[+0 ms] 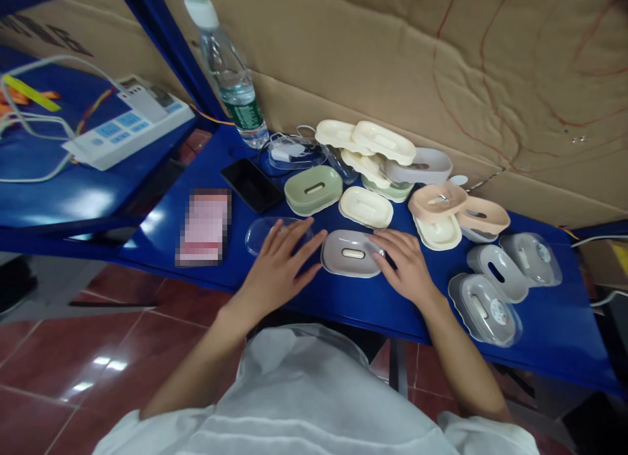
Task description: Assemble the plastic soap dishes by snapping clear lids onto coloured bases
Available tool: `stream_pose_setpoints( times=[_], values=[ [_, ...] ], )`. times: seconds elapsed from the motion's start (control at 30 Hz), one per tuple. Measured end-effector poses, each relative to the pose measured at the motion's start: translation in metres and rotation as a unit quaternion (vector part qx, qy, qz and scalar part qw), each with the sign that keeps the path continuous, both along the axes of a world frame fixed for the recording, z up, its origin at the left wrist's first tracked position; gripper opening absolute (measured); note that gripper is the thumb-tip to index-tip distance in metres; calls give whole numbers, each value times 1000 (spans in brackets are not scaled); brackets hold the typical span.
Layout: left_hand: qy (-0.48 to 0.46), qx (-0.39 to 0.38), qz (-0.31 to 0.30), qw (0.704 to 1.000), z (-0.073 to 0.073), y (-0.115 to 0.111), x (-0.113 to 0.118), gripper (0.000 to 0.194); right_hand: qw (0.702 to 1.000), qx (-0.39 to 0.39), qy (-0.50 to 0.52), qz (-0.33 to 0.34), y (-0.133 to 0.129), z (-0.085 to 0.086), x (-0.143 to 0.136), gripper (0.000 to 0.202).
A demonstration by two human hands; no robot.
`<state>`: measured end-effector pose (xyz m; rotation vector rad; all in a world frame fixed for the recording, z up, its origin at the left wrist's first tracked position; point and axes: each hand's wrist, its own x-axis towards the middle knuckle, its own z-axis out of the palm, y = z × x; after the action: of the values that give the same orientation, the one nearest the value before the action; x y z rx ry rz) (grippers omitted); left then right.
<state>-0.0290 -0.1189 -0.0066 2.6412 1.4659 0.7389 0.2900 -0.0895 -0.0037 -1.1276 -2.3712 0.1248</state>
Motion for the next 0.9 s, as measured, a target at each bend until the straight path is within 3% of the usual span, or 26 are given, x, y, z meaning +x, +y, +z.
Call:
stream_pose_setpoints(
  times=[0.07, 0.17, 0.27, 0.37, 0.47, 0.53, 0.63, 0.77, 0.9],
  values=[
    [7, -30, 49, 998, -3, 2, -19, 61, 1000, -3, 6, -7, 1, -1, 0, 35],
    [18, -68, 72, 995, -8, 6, -41, 55, 1000, -18, 11, 8, 1, -3, -2, 31],
    [-18, -50, 80, 995, -7, 8, -44, 49, 997, -60, 30, 42, 1, -4, -7, 33],
    [-125, -34, 91, 987, -2, 4, -23, 49, 993, -103, 41, 46, 0, -7, -9, 51],
    [-201, -51, 64, 976, 2, -3, 15, 47, 993, -102, 50, 27, -3, -11, -9, 85],
    [-190, -45, 12, 981, 1, -6, 42, 44, 994, -93, 57, 30, -5, -13, -7, 106],
    [-135, -32, -29, 990, -2, -4, 69, 43, 992, -104, 24, 65, -6, -11, -3, 108],
    [-82, -45, -72, 993, -3, -1, 70, 54, 991, -105, 12, 84, -4, -3, 4, 97],
    [-73, -55, -59, 994, -11, -5, 48, 72, 992, -102, 13, 78, -4, -2, 8, 107]
  ],
)
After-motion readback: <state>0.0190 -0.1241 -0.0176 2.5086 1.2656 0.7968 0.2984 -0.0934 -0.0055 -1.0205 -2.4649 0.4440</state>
